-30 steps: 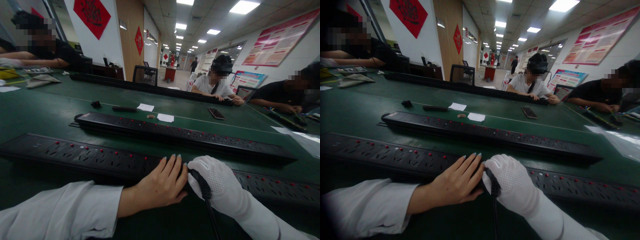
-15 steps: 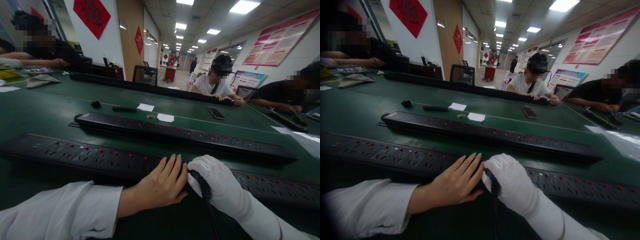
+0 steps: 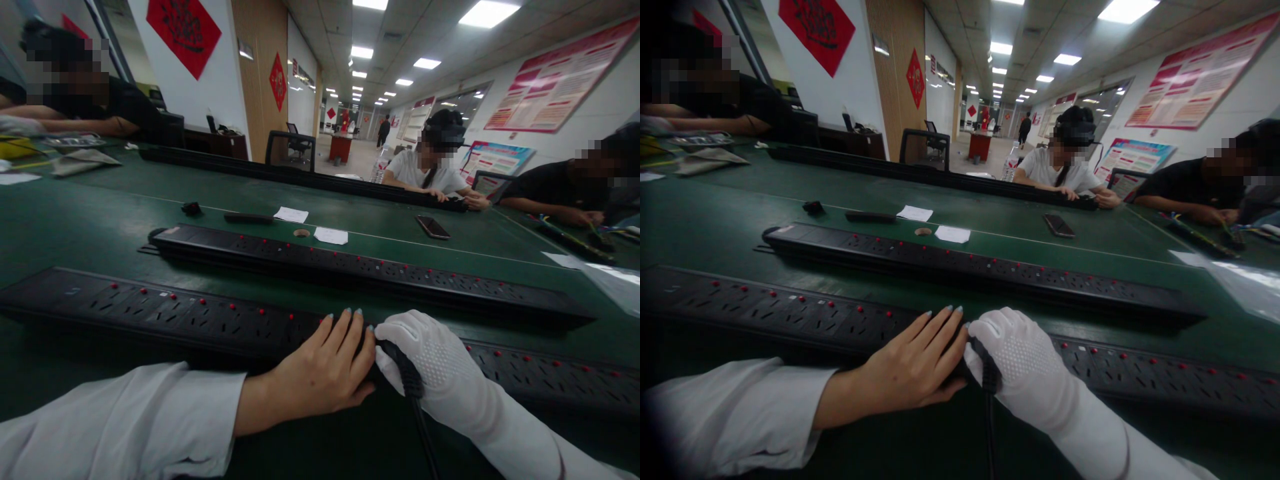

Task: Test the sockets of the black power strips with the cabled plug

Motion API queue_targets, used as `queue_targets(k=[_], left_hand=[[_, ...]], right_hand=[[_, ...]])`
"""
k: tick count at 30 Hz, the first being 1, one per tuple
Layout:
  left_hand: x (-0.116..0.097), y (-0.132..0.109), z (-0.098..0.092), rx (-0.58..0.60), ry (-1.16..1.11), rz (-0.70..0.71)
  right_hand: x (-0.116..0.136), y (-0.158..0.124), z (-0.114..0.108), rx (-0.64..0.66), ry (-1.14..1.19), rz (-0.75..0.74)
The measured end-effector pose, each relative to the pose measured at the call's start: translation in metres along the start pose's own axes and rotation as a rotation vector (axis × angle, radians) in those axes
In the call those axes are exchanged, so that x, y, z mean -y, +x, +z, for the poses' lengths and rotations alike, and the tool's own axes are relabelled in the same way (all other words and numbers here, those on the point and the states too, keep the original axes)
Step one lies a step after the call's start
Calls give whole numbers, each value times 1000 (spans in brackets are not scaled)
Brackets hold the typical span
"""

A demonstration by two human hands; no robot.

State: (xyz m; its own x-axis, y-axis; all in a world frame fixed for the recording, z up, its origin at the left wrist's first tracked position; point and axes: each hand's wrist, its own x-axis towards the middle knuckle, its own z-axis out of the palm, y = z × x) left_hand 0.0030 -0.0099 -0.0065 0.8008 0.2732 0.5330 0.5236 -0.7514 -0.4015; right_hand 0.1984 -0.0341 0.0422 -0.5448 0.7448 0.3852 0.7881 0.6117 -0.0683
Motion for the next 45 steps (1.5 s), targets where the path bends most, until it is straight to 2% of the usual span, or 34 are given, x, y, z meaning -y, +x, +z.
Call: queue_targets(k=[24, 36, 45], left_hand=[[0, 1, -1, 0, 3, -1], [-1, 0, 0, -1, 5, -8], [0, 1, -1, 9, -5, -6]], right_hand=[[0, 1, 1, 11, -6, 0], [0, -2, 3, -26, -31, -7], [-1, -3, 3, 3, -5, 0]])
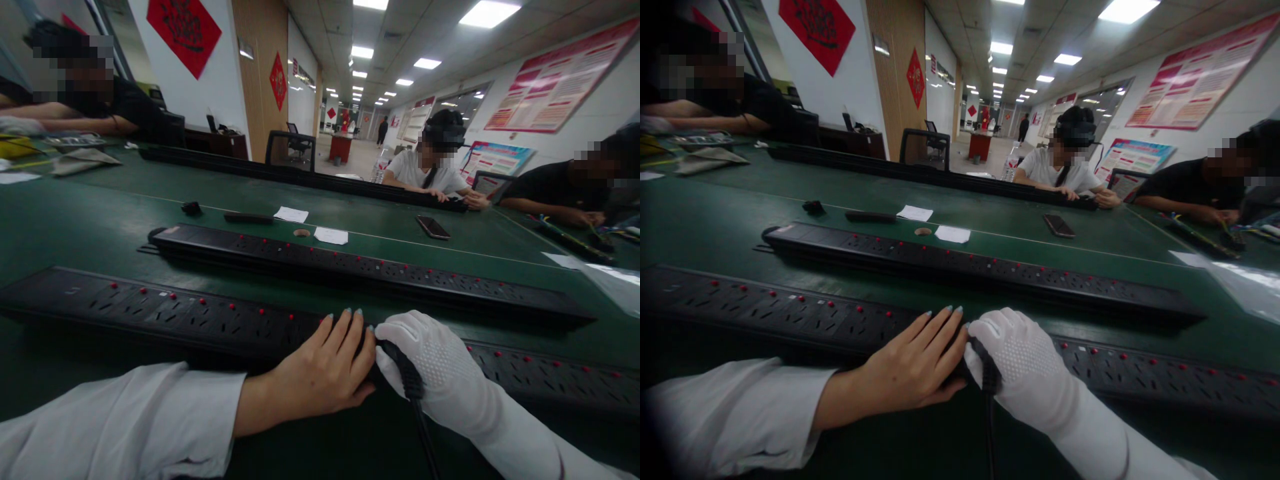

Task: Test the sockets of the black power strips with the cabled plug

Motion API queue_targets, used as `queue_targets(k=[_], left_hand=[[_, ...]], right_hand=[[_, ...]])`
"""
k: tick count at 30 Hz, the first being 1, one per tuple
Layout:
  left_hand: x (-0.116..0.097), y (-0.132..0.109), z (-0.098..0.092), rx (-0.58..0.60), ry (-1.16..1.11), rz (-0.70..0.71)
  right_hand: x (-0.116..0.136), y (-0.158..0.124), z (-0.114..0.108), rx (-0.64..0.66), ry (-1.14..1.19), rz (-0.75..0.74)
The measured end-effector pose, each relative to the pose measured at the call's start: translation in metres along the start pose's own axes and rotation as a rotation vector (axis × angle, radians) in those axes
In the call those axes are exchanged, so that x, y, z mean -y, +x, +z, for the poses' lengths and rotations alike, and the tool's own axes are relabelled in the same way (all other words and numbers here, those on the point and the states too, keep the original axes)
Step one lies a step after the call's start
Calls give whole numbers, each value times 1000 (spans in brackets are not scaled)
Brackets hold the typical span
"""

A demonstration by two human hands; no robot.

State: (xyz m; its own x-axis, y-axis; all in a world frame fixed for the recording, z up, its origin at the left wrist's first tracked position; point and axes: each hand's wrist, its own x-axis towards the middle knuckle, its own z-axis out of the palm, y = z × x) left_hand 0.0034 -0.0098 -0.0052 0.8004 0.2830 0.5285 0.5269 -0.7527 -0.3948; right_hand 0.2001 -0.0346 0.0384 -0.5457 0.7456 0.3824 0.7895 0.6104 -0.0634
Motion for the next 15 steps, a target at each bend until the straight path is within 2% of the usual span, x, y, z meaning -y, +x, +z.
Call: queue_targets(k=[8, 15], left_hand=[[0, 1, 0, -5, 3, 5], [-1, 0, 0, 1, 4, 1]], right_hand=[[0, 1, 0, -33, -21, -11], [0, 0, 1, -6, -12, 2]])
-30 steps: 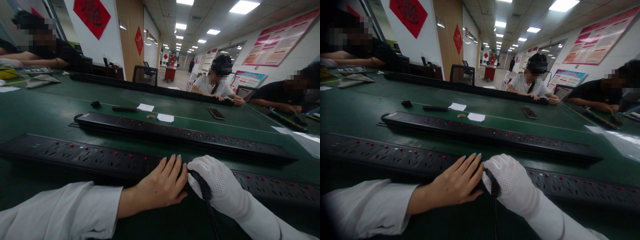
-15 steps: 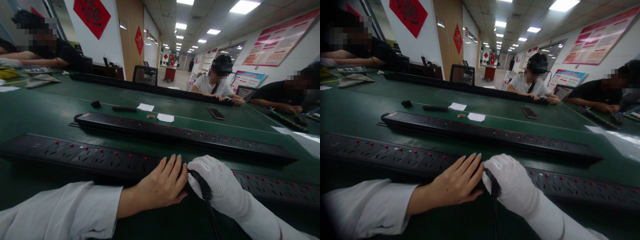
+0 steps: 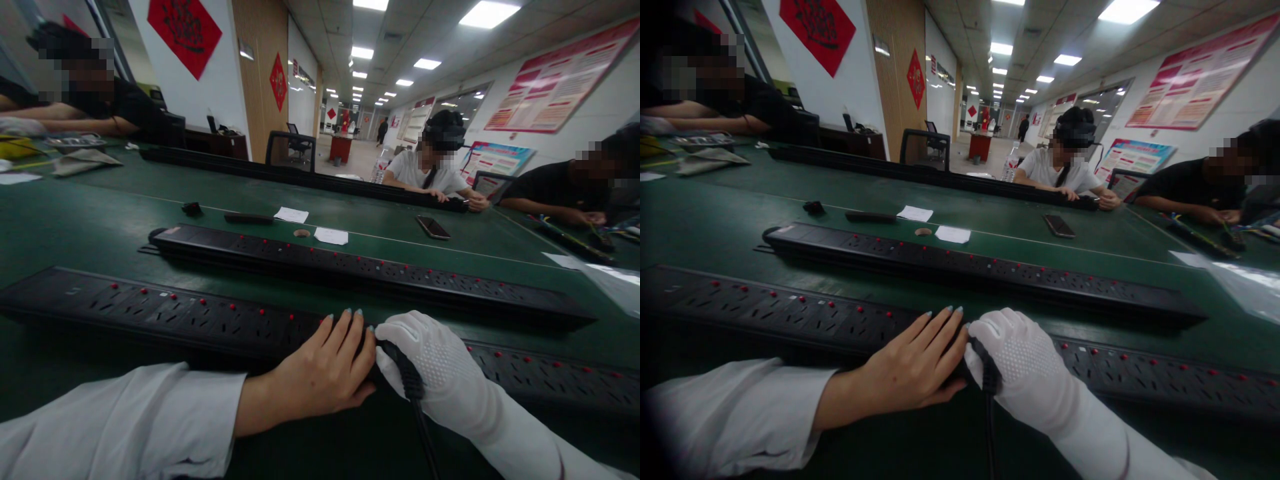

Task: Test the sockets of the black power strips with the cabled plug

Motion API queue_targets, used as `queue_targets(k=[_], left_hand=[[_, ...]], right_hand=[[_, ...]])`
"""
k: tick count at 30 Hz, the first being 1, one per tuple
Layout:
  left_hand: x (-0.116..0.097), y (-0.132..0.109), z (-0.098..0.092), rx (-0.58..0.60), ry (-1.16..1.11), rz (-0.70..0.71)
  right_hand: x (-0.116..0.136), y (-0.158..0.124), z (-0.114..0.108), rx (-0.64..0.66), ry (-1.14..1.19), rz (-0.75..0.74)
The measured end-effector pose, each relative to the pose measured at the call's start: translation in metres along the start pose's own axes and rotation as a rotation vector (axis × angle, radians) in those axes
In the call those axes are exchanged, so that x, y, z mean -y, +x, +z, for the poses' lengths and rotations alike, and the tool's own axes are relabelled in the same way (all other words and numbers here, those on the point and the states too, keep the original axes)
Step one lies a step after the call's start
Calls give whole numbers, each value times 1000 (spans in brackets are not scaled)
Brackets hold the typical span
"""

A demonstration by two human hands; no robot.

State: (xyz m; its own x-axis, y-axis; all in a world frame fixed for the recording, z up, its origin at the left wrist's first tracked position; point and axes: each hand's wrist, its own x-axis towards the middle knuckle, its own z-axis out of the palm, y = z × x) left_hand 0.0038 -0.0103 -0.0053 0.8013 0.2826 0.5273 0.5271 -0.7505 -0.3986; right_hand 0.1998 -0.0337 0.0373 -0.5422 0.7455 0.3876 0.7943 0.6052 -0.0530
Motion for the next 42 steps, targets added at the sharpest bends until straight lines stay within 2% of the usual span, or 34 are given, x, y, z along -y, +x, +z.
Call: queue_targets(k=[42], left_hand=[[0, 0, 0, 0, -5, 5]], right_hand=[[2, 3, -4, -28, -2, -21]])
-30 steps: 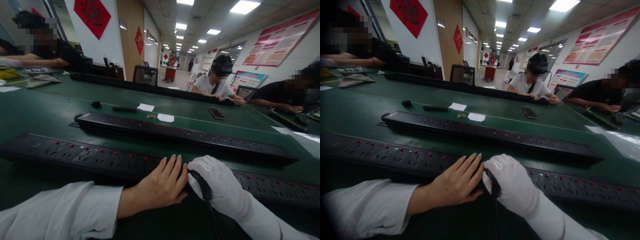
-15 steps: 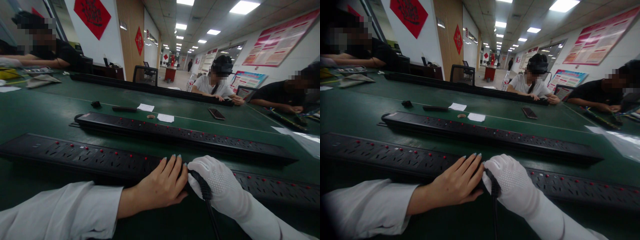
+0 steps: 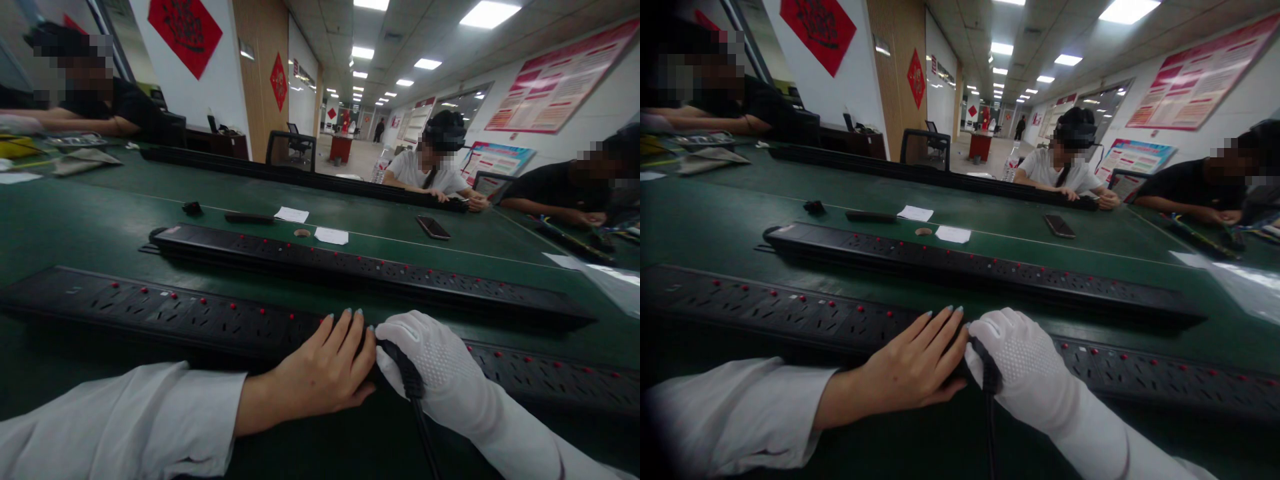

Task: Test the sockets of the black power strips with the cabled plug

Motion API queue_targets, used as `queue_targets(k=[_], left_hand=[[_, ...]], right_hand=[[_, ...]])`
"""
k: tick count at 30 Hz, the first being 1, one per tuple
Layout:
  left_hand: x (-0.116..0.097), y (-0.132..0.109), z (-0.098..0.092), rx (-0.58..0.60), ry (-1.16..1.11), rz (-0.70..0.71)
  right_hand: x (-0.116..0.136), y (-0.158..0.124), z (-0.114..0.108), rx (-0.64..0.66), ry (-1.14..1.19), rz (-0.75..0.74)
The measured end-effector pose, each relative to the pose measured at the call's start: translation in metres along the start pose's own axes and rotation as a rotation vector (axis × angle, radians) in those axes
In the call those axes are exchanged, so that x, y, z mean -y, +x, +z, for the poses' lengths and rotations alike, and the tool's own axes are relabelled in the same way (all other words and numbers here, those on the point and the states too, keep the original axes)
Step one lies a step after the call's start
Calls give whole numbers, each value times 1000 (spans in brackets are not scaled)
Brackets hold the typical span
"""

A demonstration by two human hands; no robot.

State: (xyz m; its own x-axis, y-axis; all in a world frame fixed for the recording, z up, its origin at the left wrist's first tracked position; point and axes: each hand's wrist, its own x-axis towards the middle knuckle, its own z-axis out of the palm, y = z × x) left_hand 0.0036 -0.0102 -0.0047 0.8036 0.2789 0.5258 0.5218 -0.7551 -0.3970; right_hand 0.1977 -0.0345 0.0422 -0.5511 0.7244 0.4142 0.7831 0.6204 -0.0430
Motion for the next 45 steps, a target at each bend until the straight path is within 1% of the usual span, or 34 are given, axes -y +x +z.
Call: queue_targets(k=[5, 10, 15, 19, 23, 31, 39, 45], left_hand=[[0, -1, 1, -2, 3, -6], [0, -1, 1, -4, 7, -7], [0, 0, 1, -7, 10, -7], [0, 0, 0, -11, 10, -4], [0, -1, 0, 0, 10, -2], [-1, -1, 1, -4, 12, -8], [0, 0, 0, -15, 7, -8], [0, 0, 1, -4, 2, -5]], right_hand=[[-1, -1, 1, 8, -2, 7], [-2, -1, 2, -11, -4, -5], [-1, -1, 1, 11, -16, 7], [-1, -1, 1, -15, -22, -2], [0, 0, 1, 7, -20, 8], [3, 2, -3, -20, -2, 0], [-1, 0, 1, 30, -9, 20], [0, 0, 0, 28, -3, 16]])
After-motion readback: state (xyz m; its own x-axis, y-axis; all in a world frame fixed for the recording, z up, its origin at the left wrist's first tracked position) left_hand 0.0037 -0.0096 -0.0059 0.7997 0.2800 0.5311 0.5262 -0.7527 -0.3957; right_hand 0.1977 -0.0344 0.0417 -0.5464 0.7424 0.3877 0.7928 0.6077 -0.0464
